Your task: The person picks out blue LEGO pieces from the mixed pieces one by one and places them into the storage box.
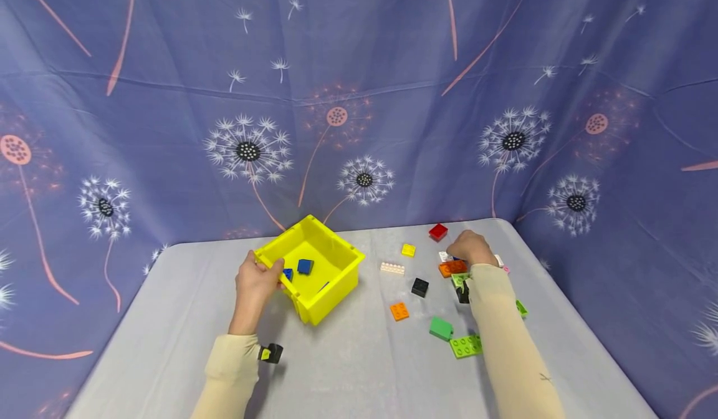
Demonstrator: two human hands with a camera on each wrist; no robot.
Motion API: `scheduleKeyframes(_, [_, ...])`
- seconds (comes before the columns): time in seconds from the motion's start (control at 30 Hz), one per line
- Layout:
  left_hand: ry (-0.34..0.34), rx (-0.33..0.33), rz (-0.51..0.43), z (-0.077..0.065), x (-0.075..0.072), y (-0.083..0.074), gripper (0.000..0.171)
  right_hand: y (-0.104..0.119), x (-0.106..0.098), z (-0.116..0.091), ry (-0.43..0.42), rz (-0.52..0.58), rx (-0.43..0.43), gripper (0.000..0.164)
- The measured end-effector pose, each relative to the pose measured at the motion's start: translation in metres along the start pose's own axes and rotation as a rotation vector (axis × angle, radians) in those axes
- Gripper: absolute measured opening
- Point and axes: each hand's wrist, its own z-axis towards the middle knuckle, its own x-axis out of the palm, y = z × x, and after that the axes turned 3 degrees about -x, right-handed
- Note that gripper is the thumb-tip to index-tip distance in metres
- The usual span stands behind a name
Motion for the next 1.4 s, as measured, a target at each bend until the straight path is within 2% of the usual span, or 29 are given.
scheduleKeyframes(0.2, [0.002, 0.005, -0.001, -0.001, 0.000, 0.000, 0.094, -0.005, 0.003, 0.004, -0.023, 0.004, 0.015, 0.026])
scheduleKeyframes(0.4, [0.001, 0.013, -0.008, 0.000, 0.000, 0.000, 0.095, -0.009, 0.005, 0.004, -0.043, 0.033, 0.036, 0.031])
scheduleKeyframes(0.67, [0.008, 0.009, -0.009, 0.000, 0.000, 0.000, 0.094, -0.013, 0.007, 0.007, -0.036, 0.025, 0.047, 0.027])
scheduleKeyframes(0.87, [0.003, 0.029, 0.001, 0.001, 0.001, 0.000, 0.093, -0.014, 0.008, 0.009, -0.062, 0.033, 0.043, 0.032])
scheduleKeyframes(1.03, [0.011, 0.023, -0.003, 0.002, 0.001, 0.000, 0.094, -0.012, 0.007, 0.006, -0.064, 0.043, 0.030, 0.033])
scheduleKeyframes(1.2, [0.001, 0.041, 0.000, 0.002, 0.001, 0.001, 0.093, -0.008, 0.001, 0.000, -0.113, 0.023, 0.000, 0.036])
scheduleKeyframes(1.4, [0.006, 0.022, -0.005, 0.002, -0.001, 0.002, 0.093, 0.001, -0.008, -0.005, -0.170, 0.031, -0.043, 0.038])
